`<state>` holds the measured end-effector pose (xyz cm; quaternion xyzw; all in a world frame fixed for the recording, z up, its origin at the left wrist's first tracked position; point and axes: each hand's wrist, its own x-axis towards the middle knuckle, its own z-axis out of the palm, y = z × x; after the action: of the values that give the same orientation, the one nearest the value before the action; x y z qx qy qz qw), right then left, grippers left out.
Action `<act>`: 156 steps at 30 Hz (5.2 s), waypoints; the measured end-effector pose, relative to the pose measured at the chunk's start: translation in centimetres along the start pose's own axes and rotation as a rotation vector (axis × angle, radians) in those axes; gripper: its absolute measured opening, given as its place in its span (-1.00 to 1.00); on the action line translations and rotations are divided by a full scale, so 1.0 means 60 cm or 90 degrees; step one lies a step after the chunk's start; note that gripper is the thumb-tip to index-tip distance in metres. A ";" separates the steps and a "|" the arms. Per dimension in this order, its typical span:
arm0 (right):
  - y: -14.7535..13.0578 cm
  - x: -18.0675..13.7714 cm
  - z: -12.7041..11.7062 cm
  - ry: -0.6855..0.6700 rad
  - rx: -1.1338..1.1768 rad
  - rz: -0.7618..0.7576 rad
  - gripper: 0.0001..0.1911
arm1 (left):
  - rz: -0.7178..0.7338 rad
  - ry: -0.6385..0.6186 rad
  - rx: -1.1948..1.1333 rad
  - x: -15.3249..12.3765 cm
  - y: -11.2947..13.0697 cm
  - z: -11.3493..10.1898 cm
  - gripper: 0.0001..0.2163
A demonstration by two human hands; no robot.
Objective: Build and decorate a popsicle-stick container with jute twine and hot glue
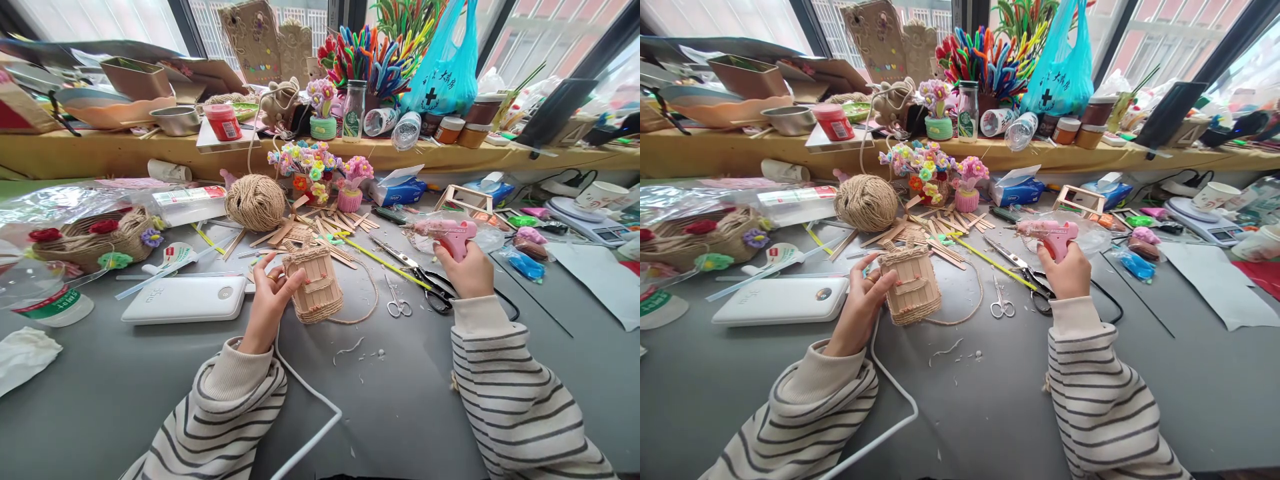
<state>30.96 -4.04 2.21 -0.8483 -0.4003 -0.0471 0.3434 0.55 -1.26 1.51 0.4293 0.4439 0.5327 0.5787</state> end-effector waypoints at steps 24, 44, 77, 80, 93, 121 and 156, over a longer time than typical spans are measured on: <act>-0.111 -0.146 0.025 0.173 0.177 -0.411 -0.67 | 0.061 0.014 0.043 -0.005 -0.014 0.009 -0.29; -0.114 -0.129 0.004 0.053 0.307 -0.186 -0.65 | 0.088 0.024 0.045 0.000 -0.013 0.003 -0.33; -0.093 -0.107 -0.027 -0.257 0.684 0.035 -0.62 | 0.471 -0.119 0.374 -0.037 0.053 0.179 -0.86; -0.095 -0.108 -0.028 -0.262 0.690 0.039 -0.60 | 0.454 -0.117 0.344 -0.035 0.052 0.186 -0.88; -0.091 -0.101 -0.026 -0.242 0.737 0.054 -0.64 | 0.431 -0.128 0.341 -0.033 0.041 0.180 -0.94; -0.088 -0.085 -0.036 -0.356 0.834 0.153 -0.62 | 0.495 -0.159 0.589 -0.018 0.031 0.190 -0.89; -0.076 -0.075 -0.045 -0.349 0.926 0.188 -0.67 | 0.411 -0.111 0.457 -0.007 0.047 0.200 -0.88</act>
<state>25.20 -6.59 5.14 -0.4369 -0.2842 0.4834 0.7033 11.51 -1.77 7.08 0.7606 0.3935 0.4601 0.2342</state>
